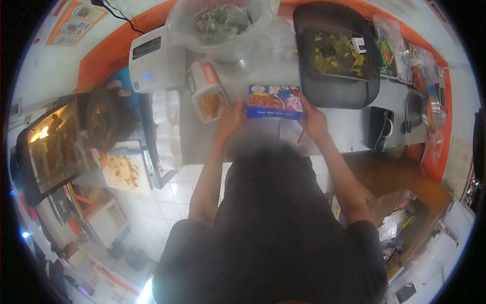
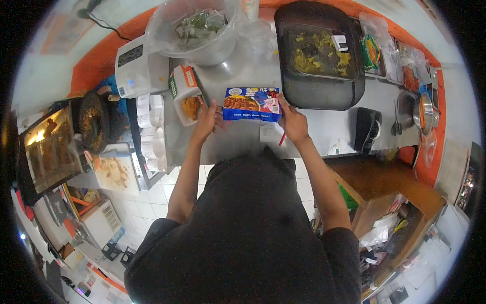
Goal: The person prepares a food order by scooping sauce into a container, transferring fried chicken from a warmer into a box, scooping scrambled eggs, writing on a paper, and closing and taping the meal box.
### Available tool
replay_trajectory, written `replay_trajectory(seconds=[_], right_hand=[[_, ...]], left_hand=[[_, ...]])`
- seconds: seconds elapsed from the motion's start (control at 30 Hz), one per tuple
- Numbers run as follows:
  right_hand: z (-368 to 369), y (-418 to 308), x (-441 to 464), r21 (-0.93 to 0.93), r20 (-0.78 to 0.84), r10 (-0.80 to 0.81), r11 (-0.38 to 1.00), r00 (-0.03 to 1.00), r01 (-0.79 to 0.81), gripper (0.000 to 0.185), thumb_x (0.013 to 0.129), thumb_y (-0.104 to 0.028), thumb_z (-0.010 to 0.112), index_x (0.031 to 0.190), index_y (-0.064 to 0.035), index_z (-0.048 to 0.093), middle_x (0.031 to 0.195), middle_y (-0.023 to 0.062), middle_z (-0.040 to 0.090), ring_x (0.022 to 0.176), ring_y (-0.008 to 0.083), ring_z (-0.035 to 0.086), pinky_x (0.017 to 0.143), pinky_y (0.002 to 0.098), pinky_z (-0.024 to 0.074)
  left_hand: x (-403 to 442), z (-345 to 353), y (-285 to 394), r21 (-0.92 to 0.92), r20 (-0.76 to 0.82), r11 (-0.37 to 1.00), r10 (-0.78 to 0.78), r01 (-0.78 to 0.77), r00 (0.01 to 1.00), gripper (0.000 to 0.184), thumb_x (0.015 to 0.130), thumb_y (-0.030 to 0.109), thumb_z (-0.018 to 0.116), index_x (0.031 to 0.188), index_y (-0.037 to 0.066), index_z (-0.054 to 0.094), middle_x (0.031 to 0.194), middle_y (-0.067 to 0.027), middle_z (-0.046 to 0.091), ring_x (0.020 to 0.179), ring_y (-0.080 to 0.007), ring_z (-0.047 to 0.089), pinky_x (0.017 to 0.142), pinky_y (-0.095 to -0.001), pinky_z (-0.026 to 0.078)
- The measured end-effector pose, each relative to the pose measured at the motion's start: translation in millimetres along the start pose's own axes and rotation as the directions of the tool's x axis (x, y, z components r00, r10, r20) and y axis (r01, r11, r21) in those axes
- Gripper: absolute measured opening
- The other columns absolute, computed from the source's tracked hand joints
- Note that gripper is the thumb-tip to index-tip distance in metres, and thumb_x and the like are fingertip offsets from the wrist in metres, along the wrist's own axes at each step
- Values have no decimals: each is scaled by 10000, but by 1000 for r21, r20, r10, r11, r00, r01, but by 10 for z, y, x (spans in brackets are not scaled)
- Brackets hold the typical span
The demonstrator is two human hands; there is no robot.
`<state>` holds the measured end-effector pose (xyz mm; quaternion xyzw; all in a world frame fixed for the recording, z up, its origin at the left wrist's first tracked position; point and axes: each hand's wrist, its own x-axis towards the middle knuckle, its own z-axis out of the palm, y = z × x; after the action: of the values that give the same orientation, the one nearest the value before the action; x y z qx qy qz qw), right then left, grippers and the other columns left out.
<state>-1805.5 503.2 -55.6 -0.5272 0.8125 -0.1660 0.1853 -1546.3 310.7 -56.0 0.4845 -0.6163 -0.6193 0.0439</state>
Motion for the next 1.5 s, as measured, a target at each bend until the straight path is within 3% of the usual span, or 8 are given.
replay_trajectory(seconds=[0.17,0.33,0.53,0.9,1.1,1.23,1.3,1.5], right_hand=[[55,-5,-28,298,-47,-24,954,999,37,719,928,-149,603,1563,-257,284,1034,228,662,792,406,701,699,478,591],[-173,-209,-135,874,480,252,-219,840,-434,432,1027,-264,559,1395,-58,469,1011,148,658,947,290,705,809,421,593],[91,-134,-99,897,392,299,-336,870,-288,307,982,-267,649,1121,6,623,1007,114,666,919,192,639,846,330,558],[127,-229,-64,933,329,434,-12,839,-360,312,886,-254,746,1053,-20,625,787,7,612,604,88,532,583,230,452],[278,-200,-16,582,-28,365,763,931,-282,464,1012,-429,481,1161,2,568,948,235,683,838,305,702,820,455,514],[238,-212,35,608,77,411,703,908,-370,449,999,-399,519,1206,-2,559,1018,239,691,964,341,676,898,453,494],[63,-270,38,802,419,479,202,771,-562,437,978,-360,565,1235,-6,562,1073,247,684,1048,391,639,959,458,467],[521,-32,-4,779,51,421,550,906,-299,503,901,-365,677,1256,-23,577,1118,257,638,1103,429,593,977,457,466]], left_hand=[[-136,88,125,-164,-50,985,-52,43,997,635,899,555,673,1159,-21,611,815,-37,591,601,-86,581,435,-221,312],[-190,144,102,-330,-12,929,-181,166,983,629,852,544,726,1144,1,602,847,-4,529,620,-24,390,460,-200,299],[-48,231,-177,-140,-122,990,-48,31,991,645,876,513,705,1201,-27,570,1024,-62,578,715,-127,535,535,-232,423],[-34,365,-205,-361,8,931,-50,49,999,888,874,446,764,1417,-50,266,1229,-236,559,952,-282,681,816,-367,608],[-30,539,-199,-282,-138,953,70,-107,988,856,895,421,750,1409,-65,270,1160,-225,596,920,-244,694,781,-344,607],[-48,521,-126,-257,-140,964,35,-71,990,830,910,417,732,1418,-56,277,1103,-195,628,888,-249,696,756,-340,609],[-43,499,-128,-295,-113,953,35,-67,993,821,914,423,725,1418,-55,286,1127,-196,625,901,-261,693,777,-352,606],[-8,477,-99,-312,-41,950,-30,15,999,788,930,422,703,1432,-47,316,1261,-229,573,1021,-319,656,911,-413,555]])
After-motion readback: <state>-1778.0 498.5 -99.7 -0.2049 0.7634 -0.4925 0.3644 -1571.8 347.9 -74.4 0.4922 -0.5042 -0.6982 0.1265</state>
